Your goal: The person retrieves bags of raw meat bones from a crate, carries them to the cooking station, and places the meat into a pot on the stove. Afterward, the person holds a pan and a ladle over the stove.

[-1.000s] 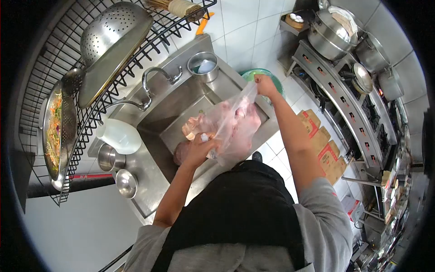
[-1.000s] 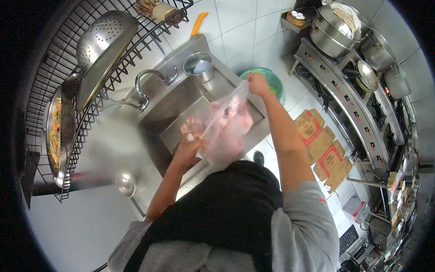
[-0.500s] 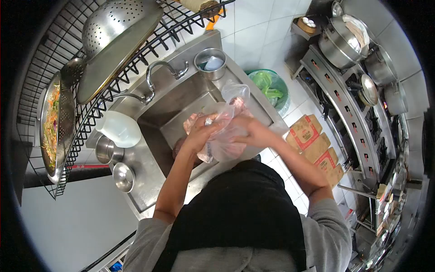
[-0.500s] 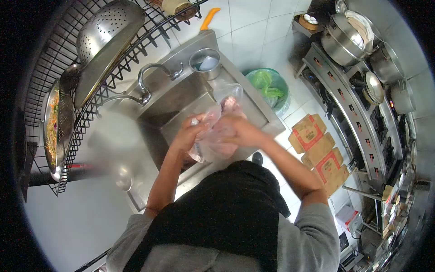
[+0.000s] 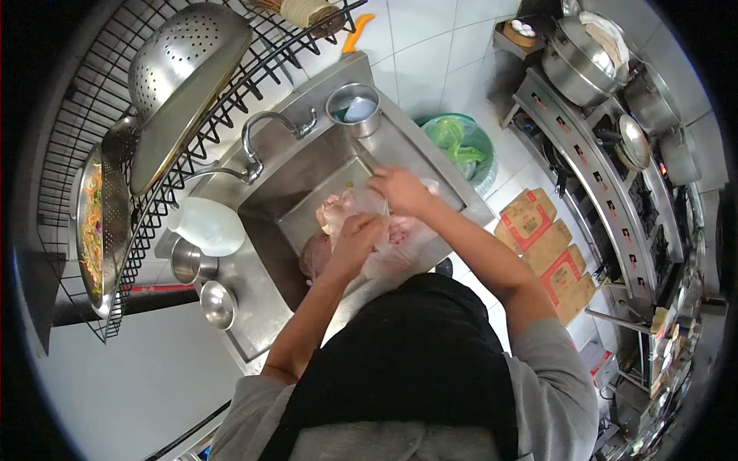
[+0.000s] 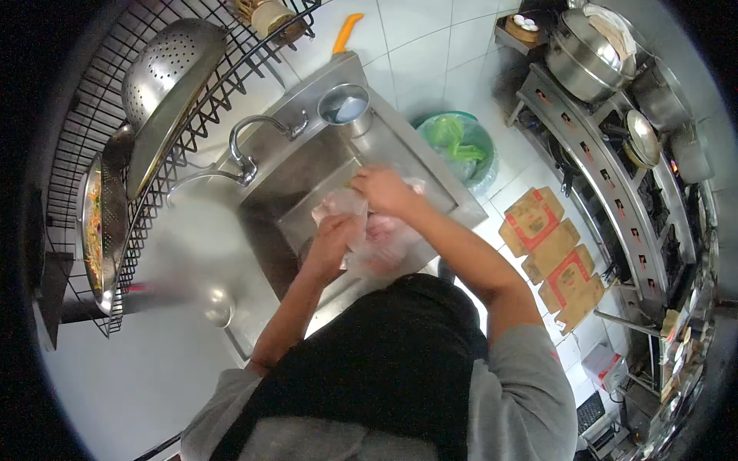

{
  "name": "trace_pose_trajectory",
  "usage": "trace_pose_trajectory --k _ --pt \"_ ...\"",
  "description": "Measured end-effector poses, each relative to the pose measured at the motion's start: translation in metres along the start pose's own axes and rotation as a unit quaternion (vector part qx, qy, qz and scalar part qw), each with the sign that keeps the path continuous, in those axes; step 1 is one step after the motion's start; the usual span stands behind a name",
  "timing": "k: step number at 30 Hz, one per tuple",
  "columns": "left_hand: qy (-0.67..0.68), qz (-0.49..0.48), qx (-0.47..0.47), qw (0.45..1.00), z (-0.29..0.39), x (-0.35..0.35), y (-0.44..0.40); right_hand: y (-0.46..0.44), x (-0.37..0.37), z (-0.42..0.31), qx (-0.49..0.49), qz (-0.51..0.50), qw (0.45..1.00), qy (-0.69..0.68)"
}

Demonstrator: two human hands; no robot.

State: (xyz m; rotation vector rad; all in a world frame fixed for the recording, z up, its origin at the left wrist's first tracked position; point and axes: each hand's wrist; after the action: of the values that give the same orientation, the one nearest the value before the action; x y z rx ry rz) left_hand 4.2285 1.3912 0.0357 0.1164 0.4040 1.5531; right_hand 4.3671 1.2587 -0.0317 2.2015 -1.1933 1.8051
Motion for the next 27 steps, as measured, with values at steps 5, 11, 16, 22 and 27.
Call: trace_pose_trajectory --k 5,11,16,22,27 --pt "0.039 0.065 -0.041 0.996 -0.013 0.020 0.015 -0.015 -0.043 0.066 -0.040 -0.118 0.990 0.062" --pt "0.079 0.091 -0.144 0.982 -0.023 0.031 0.027 -0.011 -0.018 0.128 -0.105 -0.122 0.987 0.020" --pt "0.413 0.094 -0.129 0.897 -0.016 0.045 0.018 0.033 -0.043 0.182 -0.200 -0.144 0.967 -0.061" --pt "0.518 0.050 -0.071 0.851 -0.004 0.048 0.014 0.049 0.005 0.152 -0.308 -0.115 0.943 -0.057" --pt "0.537 -0.025 -0.069 0.840 0.003 0.042 -0.006 0.028 0.099 0.014 -0.150 -0.082 0.966 -0.194"
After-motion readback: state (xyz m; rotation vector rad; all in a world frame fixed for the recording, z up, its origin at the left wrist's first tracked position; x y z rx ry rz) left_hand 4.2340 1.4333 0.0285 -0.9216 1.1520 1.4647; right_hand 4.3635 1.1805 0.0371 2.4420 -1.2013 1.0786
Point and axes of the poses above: each hand's wrist, its own y-axis away from the middle knuckle, its own x-axis out of the back of the hand, z = x × y, and after that the axes turned 9 degrees about y, right-handed
